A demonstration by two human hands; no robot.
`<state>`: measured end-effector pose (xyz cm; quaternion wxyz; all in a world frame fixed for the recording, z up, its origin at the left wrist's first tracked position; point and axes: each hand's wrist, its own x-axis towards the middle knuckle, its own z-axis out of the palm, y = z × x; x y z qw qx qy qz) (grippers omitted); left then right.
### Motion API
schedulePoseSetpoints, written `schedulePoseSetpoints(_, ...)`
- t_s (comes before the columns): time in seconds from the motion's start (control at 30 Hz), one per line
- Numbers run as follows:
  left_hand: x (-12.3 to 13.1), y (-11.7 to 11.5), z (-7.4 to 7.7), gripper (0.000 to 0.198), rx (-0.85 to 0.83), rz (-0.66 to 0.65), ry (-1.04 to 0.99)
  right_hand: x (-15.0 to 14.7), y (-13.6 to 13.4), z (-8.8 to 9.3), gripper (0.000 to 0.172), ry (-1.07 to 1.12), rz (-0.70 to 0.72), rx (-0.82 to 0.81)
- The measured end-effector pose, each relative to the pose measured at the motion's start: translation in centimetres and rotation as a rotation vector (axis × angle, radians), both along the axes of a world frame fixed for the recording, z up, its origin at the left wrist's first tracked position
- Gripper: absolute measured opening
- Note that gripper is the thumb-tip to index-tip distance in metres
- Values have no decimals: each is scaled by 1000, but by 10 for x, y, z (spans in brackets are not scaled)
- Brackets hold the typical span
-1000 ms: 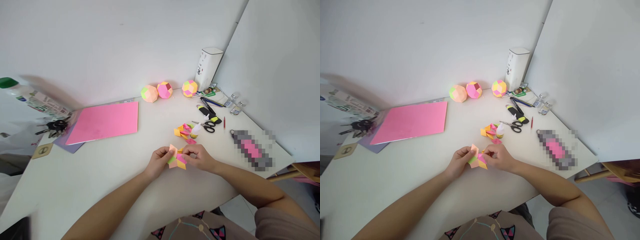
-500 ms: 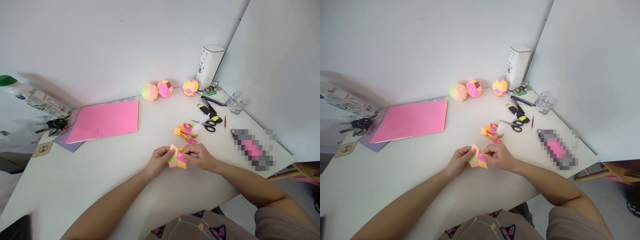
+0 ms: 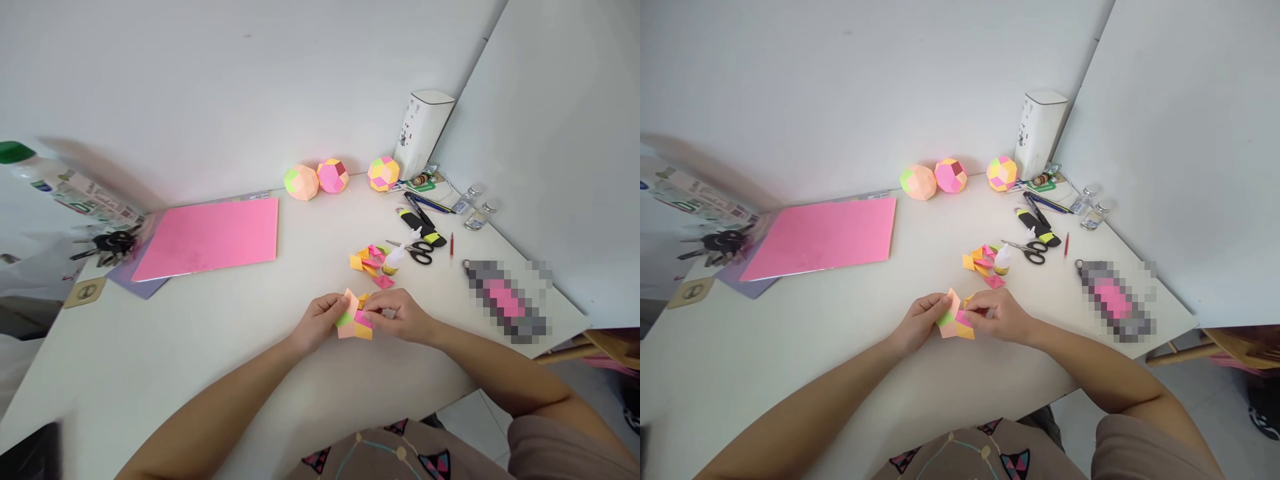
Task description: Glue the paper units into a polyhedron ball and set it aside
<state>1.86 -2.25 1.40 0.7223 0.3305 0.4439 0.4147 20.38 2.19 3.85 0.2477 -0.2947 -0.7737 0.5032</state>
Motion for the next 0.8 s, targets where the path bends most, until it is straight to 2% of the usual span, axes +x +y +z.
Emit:
schedulePoseSetpoints(0.4, 0, -1, -4, 40, 2, 24, 54, -1, -3, -1, 28, 18, -25, 134)
schedulePoseSetpoints(0.63, 0, -1, -4, 39, 3, 18, 43, -1, -3, -4, 23, 29, -29, 108)
schedulePoseSetpoints(0.8, -2, 0, -4, 38, -2, -3, 34, 0, -3, -2, 22, 19, -24, 12)
